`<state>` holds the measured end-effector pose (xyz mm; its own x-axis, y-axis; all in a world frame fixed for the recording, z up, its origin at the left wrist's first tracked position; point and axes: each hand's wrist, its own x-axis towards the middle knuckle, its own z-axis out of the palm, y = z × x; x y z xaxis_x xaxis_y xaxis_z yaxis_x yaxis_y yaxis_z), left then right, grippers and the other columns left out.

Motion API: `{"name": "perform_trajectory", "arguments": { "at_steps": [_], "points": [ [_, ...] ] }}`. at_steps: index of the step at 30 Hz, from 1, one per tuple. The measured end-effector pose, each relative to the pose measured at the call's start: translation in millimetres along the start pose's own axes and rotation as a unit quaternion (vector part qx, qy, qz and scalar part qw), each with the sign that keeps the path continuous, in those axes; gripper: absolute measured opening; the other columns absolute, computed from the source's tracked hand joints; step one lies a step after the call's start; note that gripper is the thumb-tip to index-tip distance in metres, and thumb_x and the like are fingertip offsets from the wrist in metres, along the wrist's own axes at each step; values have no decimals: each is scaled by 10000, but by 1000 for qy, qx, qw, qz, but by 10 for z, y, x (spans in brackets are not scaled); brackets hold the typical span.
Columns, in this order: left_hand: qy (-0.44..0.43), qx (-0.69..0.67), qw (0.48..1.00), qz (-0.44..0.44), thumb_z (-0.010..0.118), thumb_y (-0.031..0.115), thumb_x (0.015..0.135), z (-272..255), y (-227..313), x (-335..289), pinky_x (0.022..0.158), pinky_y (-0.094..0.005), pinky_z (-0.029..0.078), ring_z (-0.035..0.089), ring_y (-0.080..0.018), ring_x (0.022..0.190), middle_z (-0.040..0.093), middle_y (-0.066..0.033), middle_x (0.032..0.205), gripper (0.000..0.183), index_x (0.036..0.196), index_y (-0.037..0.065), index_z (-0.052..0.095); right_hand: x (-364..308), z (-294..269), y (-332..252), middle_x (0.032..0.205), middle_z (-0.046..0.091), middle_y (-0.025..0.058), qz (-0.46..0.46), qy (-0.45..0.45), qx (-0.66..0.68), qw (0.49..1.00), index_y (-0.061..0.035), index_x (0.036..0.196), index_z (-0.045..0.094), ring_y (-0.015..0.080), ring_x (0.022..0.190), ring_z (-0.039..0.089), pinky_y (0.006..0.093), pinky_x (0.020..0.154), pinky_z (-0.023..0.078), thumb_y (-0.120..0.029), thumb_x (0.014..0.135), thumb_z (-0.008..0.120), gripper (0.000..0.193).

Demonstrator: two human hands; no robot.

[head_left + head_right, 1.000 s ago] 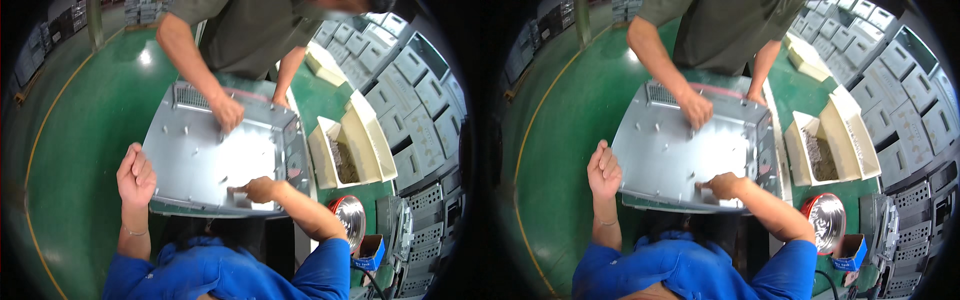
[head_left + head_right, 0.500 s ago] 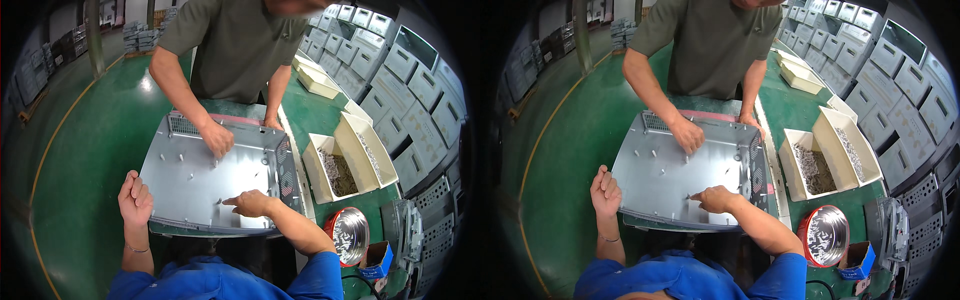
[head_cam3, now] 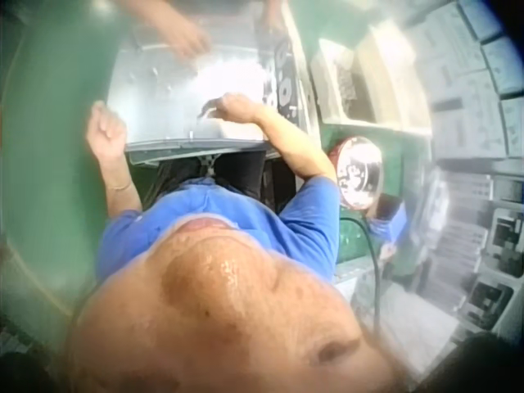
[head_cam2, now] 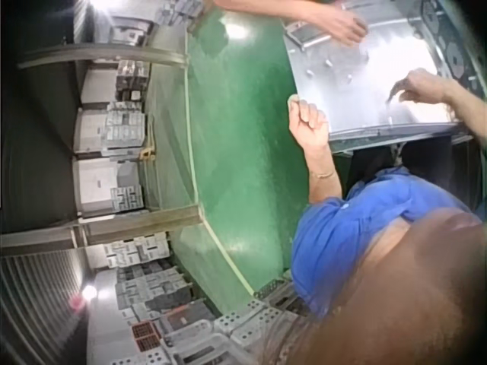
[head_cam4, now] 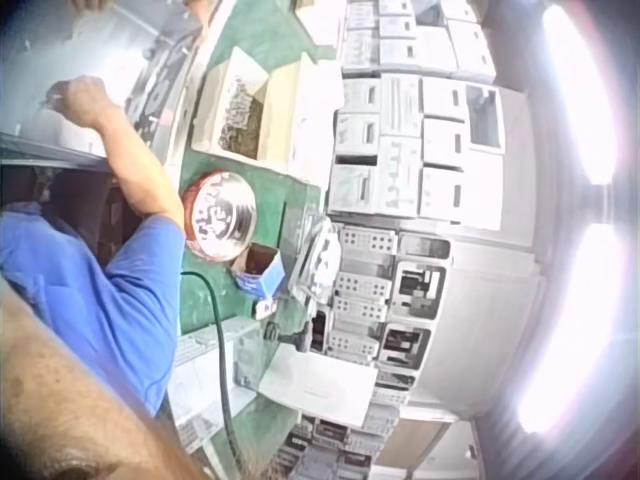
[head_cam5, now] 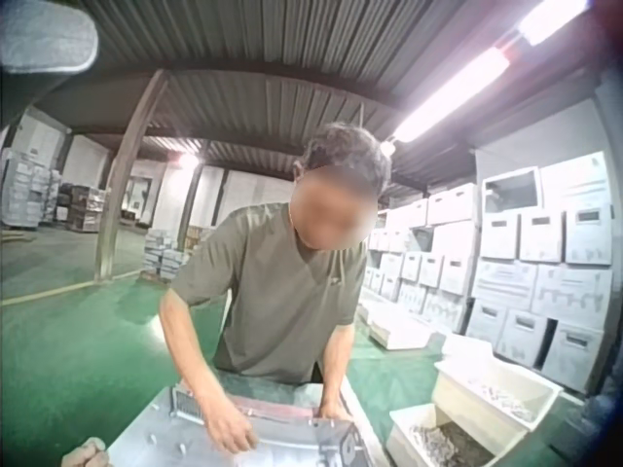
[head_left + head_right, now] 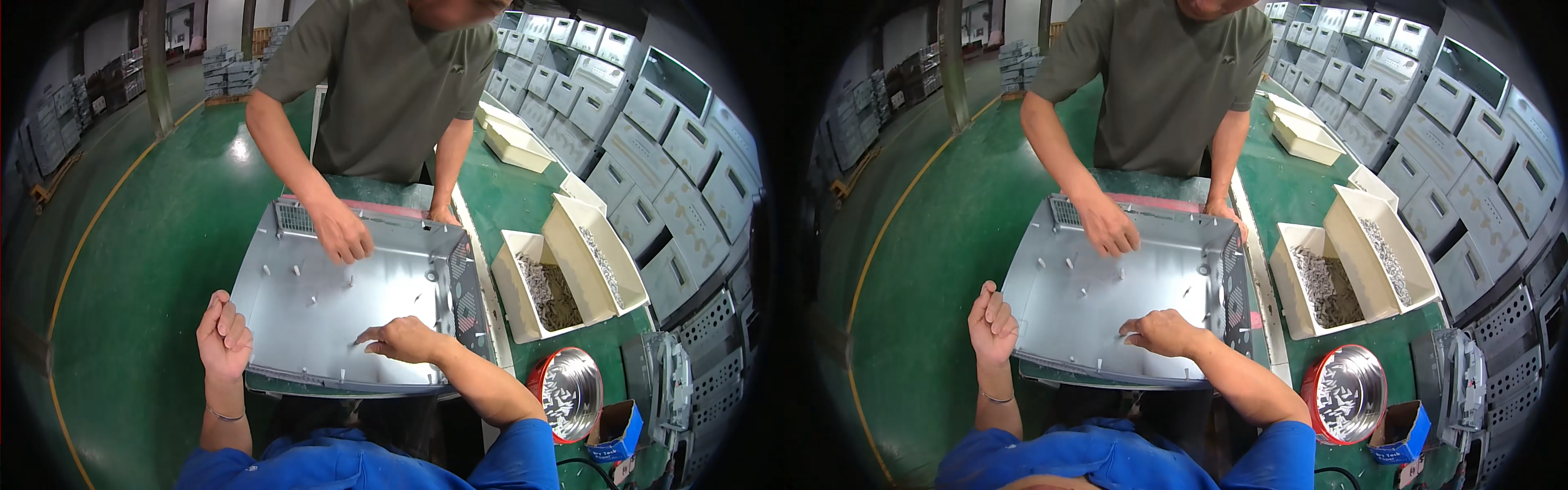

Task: The person inserts small white plastic clips into pre-drilled holes on a large silver metal chassis. They work systematically across the surface, picking clips from a nearby container and pressing them into place.

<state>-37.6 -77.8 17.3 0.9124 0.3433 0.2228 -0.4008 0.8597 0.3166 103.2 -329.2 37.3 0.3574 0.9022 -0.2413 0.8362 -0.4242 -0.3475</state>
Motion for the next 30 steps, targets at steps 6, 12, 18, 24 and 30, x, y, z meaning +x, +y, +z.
{"name": "perform_trajectory", "arguments": {
  "at_steps": [6,12,18,24,30],
  "points": [
    [6,0,1000,-3,289,134,890,38,-7,-4,331,-213,248,292,-92,364,338,1,493,180,899,28,435,-7,45,67,686,596,89,-53,92,26,994,-154,980,555,281,659,569,376,601,441,-306,802,491,243],
    [14,18,1000,2,300,131,886,42,7,-25,325,-216,242,289,-93,358,338,5,492,167,889,30,433,-35,-16,12,767,607,91,-53,78,53,994,-131,983,538,287,718,571,381,634,441,-295,818,462,245],
    [26,20,999,4,301,140,884,37,7,-25,314,-216,231,271,-84,346,315,14,470,178,880,34,445,-33,9,53,742,603,92,-100,185,157,965,-117,986,551,248,662,583,322,590,455,-209,806,506,207],
    [-3,-54,996,-74,257,198,902,157,92,-80,322,-212,204,231,-79,338,259,15,449,247,910,25,434,-166,-253,-37,721,587,88,-77,346,262,897,-27,958,569,131,632,581,231,565,456,-53,788,521,178],
    [-107,113,988,23,221,219,918,536,429,-173,302,-203,167,187,-65,313,231,16,440,267,967,-4,359,-629,-960,-398,707,573,67,-142,544,264,784,-5,1025,526,59,466,434,152,443,357,-38,811,455,228]
  ]
}}
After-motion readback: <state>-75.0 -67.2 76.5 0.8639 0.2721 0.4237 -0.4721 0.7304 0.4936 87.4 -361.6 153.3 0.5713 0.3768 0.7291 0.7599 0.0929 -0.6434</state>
